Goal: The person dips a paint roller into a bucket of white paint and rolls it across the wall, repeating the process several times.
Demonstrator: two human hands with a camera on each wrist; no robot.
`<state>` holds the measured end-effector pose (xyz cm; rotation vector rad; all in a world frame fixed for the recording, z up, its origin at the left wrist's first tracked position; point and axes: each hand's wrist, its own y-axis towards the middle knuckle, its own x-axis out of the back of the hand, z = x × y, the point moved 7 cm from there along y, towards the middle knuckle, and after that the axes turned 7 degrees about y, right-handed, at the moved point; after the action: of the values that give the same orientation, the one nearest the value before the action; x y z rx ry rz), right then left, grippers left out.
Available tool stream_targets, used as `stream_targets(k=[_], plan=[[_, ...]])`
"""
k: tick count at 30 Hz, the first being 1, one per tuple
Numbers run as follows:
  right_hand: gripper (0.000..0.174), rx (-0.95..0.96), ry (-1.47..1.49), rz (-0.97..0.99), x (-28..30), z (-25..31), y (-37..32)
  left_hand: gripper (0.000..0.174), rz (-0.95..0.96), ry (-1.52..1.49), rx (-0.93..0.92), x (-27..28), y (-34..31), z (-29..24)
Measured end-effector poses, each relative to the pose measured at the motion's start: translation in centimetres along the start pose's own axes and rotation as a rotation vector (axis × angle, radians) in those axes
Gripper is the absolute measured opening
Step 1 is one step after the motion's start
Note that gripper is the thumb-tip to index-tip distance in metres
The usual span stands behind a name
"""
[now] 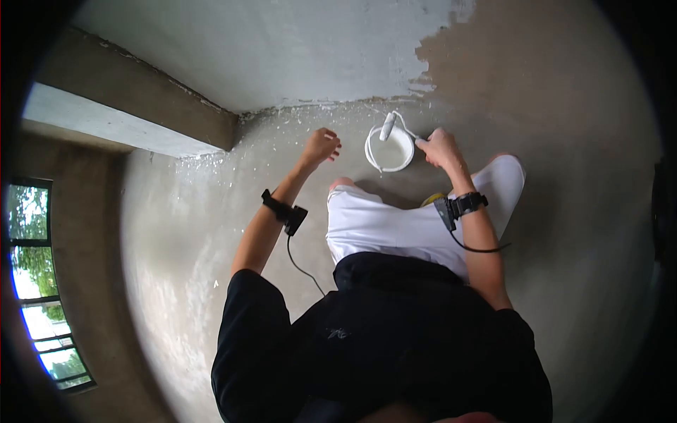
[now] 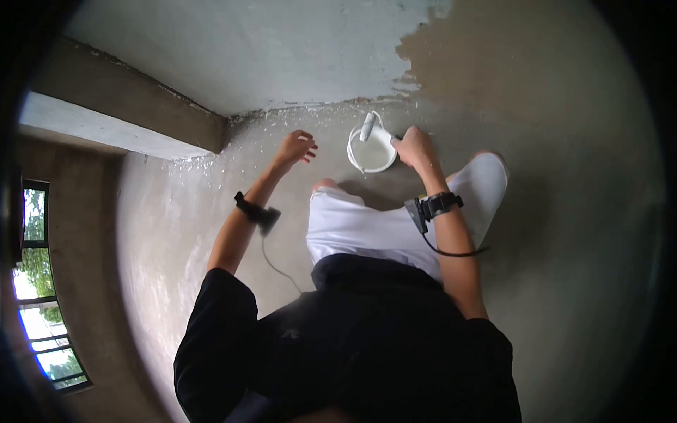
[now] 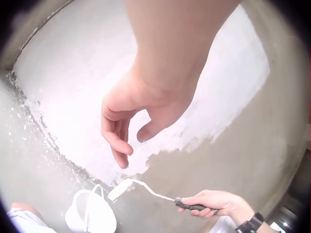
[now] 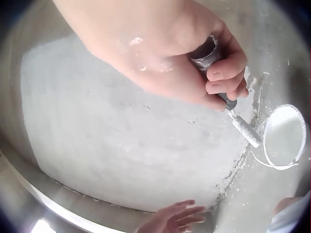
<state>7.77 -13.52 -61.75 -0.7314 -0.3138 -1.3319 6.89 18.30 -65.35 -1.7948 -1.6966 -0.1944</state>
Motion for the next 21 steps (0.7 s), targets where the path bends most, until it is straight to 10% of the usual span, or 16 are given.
stream_targets(k=[3,10,15,21], plan=[[0.041,0.001,-0.013,0.037,-1.2,-0.5,0.0,0.052,-0.064,0.306,0.035,-4.1,3.5,2.3],[0.038,-0.079,-0.082,0.134,-4.5,-1.5,0.9,0.082,-0.043,-0.016,0.138,-9.9,10.1,8.4],[0.037,-0.056,-0.061,0.028,-4.4,-1.6,1.1,0.039,0.078,-0.234,0.223,-12.8,12.2,10.5],[0.037,0.059,-0.11,-0.173,-2.8,-2.2,0.5,0.028,0.047,-0.59,0.22,-13.6,10.3,8.0]])
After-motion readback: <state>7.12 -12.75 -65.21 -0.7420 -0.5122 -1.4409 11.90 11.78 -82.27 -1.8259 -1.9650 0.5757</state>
